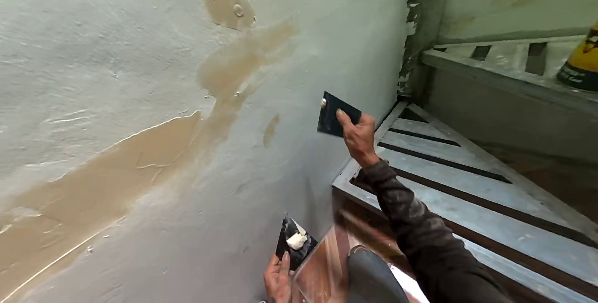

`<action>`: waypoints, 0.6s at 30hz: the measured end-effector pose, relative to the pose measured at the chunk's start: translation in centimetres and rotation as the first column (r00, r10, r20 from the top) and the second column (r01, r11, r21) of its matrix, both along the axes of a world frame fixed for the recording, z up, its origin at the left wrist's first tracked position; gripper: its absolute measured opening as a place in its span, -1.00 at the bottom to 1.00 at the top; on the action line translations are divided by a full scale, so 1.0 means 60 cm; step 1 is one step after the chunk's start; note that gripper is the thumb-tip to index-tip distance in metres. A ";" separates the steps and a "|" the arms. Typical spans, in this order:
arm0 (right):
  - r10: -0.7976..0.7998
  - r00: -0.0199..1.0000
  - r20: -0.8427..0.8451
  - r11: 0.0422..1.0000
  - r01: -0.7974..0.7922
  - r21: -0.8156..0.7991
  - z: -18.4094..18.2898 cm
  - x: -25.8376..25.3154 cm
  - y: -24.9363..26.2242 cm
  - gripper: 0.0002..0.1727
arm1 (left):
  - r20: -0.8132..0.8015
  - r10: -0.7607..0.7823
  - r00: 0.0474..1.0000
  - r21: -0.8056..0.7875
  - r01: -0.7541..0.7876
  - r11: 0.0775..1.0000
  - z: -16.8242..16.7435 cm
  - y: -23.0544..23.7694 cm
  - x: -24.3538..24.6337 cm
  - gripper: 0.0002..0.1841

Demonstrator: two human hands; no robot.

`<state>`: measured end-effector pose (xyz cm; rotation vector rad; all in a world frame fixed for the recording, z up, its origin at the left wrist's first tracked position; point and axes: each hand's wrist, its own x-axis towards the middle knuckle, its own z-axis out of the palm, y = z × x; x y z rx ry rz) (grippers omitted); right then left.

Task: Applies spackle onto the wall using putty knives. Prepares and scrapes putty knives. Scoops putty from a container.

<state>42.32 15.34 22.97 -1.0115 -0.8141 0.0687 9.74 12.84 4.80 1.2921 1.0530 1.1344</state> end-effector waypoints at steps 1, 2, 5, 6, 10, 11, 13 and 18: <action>-0.090 0.987 0.133 0.996 0.089 0.015 0.016 0.015 0.024 -0.77 | 0.009 0.006 1.000 -0.029 -0.006 1.000 -0.003 -0.007 -0.002 -0.81; -0.158 0.962 0.221 0.987 0.152 0.046 0.032 0.030 0.049 -0.77 | 0.008 0.010 1.000 -0.043 -0.010 0.999 -0.006 -0.012 -0.003 -0.80; -0.272 0.881 0.386 0.961 0.265 0.073 0.068 0.050 0.100 -0.72 | 0.000 0.018 1.000 -0.055 -0.018 0.998 -0.011 -0.016 -0.005 -0.80; -0.306 0.857 0.415 0.950 0.302 0.078 0.076 0.053 0.113 -0.71 | -0.003 0.022 1.000 -0.057 -0.022 0.998 -0.014 -0.017 -0.005 -0.80; -0.397 0.799 0.452 0.906 0.419 0.055 0.092 0.061 0.153 -0.66 | 0.023 0.027 0.999 -0.075 -0.025 0.997 -0.022 -0.016 -0.012 -0.80; -0.411 0.792 0.452 0.898 0.436 0.052 0.093 0.061 0.162 -0.65 | 0.038 0.027 0.999 -0.079 -0.024 0.997 -0.023 -0.015 -0.015 -0.80; -0.434 0.784 0.445 0.883 0.469 0.035 0.093 0.056 0.179 -0.64 | 0.042 0.034 0.999 -0.095 -0.030 0.995 -0.027 -0.013 -0.022 -0.80; -0.460 0.780 0.424 0.867 0.498 0.025 0.083 0.013 0.205 -0.60 | 0.037 0.052 0.998 -0.131 -0.046 0.990 -0.041 -0.010 -0.044 -0.80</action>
